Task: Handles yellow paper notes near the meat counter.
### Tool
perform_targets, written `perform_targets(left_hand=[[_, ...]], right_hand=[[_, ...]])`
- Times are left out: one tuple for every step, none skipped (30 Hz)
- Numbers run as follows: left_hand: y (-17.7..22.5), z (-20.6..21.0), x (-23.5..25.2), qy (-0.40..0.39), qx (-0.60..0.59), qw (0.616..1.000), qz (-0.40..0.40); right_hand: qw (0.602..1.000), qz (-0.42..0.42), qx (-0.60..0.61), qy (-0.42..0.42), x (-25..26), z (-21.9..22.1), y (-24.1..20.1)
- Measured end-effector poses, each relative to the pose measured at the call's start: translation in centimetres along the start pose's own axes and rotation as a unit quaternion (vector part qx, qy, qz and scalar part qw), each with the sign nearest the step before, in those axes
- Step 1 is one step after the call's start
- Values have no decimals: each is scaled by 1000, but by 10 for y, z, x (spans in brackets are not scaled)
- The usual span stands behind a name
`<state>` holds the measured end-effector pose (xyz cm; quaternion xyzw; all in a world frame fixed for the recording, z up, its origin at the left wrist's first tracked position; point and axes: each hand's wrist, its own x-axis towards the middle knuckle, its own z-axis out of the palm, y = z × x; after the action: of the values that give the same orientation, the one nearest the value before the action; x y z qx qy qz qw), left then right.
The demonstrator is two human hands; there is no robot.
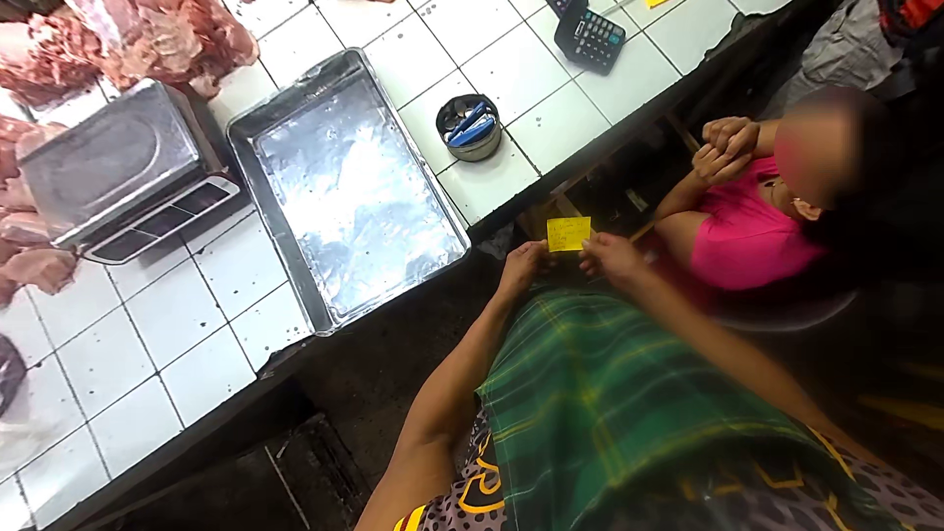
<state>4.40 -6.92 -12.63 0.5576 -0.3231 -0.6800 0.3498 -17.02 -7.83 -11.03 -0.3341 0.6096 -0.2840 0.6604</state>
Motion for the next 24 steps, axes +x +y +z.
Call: perform_targets(left_hand=[[0, 0, 0, -1, 1, 1000, -1], [0, 0, 0, -4, 0, 1000, -3], [-1, 0, 1, -10, -1, 1000, -3], [-3, -1, 2, -16, -3, 1000, -2], [-4, -1, 3, -20, -4, 1000, -1], [-5, -1, 3, -22, -5, 1000, -1], [-5, -1, 4, -24, -4, 1000, 0], [-6, 0, 4, -26, -1, 1000, 1], [-7, 0, 4, -27, 3, 1000, 1], [-7, 1, 4, -24, 4, 1000, -3], [-7, 1, 5, -22, 1, 1000, -8], [-7, 1, 6, -20, -6, 1000, -13], [-7, 1, 7, -18, -14, 1000, -15], [-7, 1, 7, -20, -17, 1000, -15], [-7, 2, 7, -24, -11, 1000, -12], [-6, 2, 6, -28, -1, 1000, -9], [-5, 3, 5, -30, 9, 999, -6], [-4, 4, 4, -30, 17, 999, -5], [-5, 5, 3, -30, 21, 999, -7], [-5, 6, 3, -32, 22, 999, -8], [-6, 7, 3, -34, 23, 999, -8], [-6, 8, 3, -35, 21, 999, -4], [-7, 8, 3, -34, 19, 999, 1], [-8, 9, 3, -32, 15, 999, 5]], right_hand=[[1000, 3, 0, 1, 0, 0, 0], [1000, 4, 1, 2, 1, 0, 1], [1000, 5, 0, 3, 0, 0, 1], [1000, 5, 1, 3, 0, 0, 1], [1000, 4, 2, 3, 0, 0, 2], [1000, 4, 3, 3, 1, -1, 2], [1000, 4, 4, 3, 1, -1, 2], [1000, 5, 4, 4, 2, -1, 3], [1000, 5, 4, 4, 2, -1, 3], [1000, 5, 4, 4, 2, -1, 3], [1000, 5, 2, 5, 3, -2, 3], [1000, 5, 1, 7, 3, -2, 3], [1000, 6, -1, 7, 3, -2, 2], [1000, 8, -2, 7, 3, -2, 2], [1000, 10, -5, 8, 4, -2, 1], [1000, 10, -6, 7, 3, -3, 0], [1000, 10, -7, 7, 4, -3, 0], [1000, 10, -8, 7, 5, -3, 0], [1000, 10, -8, 5, 5, -4, 0], [1000, 10, -10, 4, 6, -4, 0], [1000, 9, -12, 4, 7, -4, -1], [1000, 9, -14, 3, 7, -5, -2], [1000, 10, -15, 4, 7, -5, -2], [1000, 10, -15, 4, 7, -5, -2]])
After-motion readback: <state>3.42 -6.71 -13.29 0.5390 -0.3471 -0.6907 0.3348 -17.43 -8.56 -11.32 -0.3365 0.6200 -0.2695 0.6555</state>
